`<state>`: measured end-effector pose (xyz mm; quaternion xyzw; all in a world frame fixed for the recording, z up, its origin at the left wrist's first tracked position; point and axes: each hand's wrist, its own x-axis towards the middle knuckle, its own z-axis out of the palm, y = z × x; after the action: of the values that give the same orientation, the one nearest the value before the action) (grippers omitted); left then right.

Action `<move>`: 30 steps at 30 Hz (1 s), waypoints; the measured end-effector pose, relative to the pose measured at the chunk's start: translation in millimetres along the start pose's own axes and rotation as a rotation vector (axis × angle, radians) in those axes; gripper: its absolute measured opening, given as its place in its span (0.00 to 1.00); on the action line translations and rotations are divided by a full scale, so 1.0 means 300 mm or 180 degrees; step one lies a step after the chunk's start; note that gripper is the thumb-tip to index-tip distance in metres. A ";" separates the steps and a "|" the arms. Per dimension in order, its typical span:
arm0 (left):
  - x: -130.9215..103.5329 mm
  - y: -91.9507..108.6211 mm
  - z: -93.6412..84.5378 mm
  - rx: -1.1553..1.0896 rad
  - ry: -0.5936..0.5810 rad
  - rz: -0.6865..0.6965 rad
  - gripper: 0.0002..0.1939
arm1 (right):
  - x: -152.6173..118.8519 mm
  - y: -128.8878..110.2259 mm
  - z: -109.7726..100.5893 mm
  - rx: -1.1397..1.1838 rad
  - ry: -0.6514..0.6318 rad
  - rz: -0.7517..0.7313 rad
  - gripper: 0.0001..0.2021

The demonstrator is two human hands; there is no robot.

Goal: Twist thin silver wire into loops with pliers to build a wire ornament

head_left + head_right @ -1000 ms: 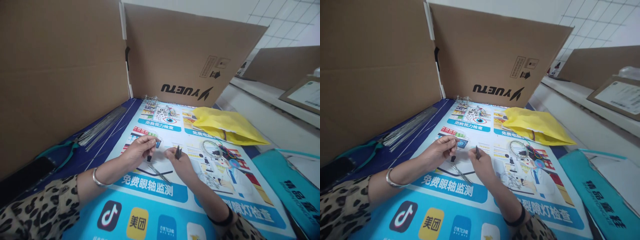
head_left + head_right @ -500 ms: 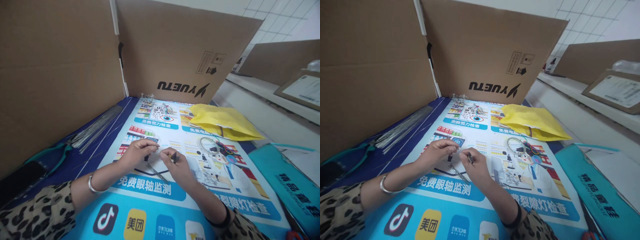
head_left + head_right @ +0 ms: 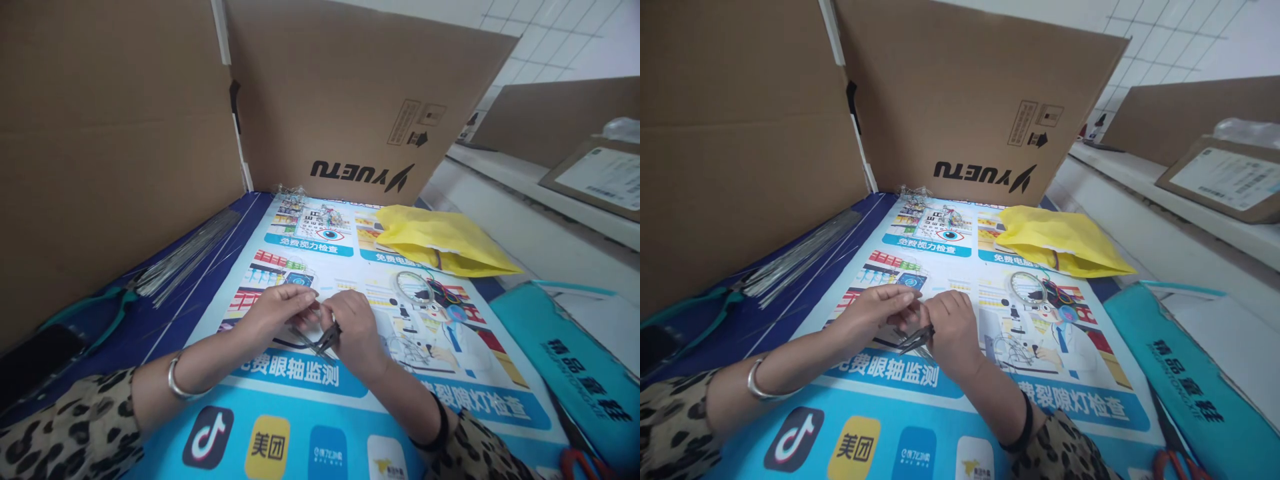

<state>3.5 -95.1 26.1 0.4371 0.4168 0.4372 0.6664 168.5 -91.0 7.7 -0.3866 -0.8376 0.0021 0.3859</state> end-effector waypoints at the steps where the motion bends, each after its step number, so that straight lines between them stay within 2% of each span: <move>1: 0.000 0.002 0.003 0.0028 0.0046 -0.0031 0.13 | -0.003 -0.001 0.001 -0.0042 -0.0006 -0.0057 0.07; 7: 0.004 0.001 0.010 0.0150 0.0245 -0.0091 0.13 | -0.004 -0.007 0.004 -0.0020 0.0013 -0.0091 0.07; 12: 0.015 0.008 -0.006 0.0491 0.0078 -0.0061 0.13 | -0.001 -0.009 0.000 0.0193 -0.0005 -0.0107 0.07; 15: 0.016 0.073 -0.045 0.1196 0.0039 0.0066 0.11 | -0.004 -0.010 -0.004 0.0442 -0.0046 -0.0097 0.05; 19: -0.002 0.206 -0.124 0.2534 -0.0193 0.0300 0.07 | 0.008 -0.002 -0.020 0.0555 -0.0079 0.0082 0.05; 21: -0.010 0.247 -0.164 0.3192 -0.0476 0.0425 0.06 | 0.025 0.009 -0.041 0.0435 -0.0298 0.0193 0.06; 24: 0.001 0.249 -0.216 0.3742 -0.0819 0.0342 0.08 | 0.055 0.036 -0.089 0.0122 -0.1023 0.0538 0.05; 27: 0.035 0.208 -0.258 0.3641 -0.1001 0.0104 0.06 | 0.072 0.075 -0.142 -0.0256 -0.1602 0.0871 0.05; 30: 0.064 0.178 -0.284 0.3416 -0.1003 0.0020 0.04 | 0.070 0.127 -0.186 -0.0484 -0.1907 0.1062 0.09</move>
<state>-82.8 -45.9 50.2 0.7764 0.4749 0.0950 0.4033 220.9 -67.2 48.9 -0.5280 -0.8367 0.1160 0.0874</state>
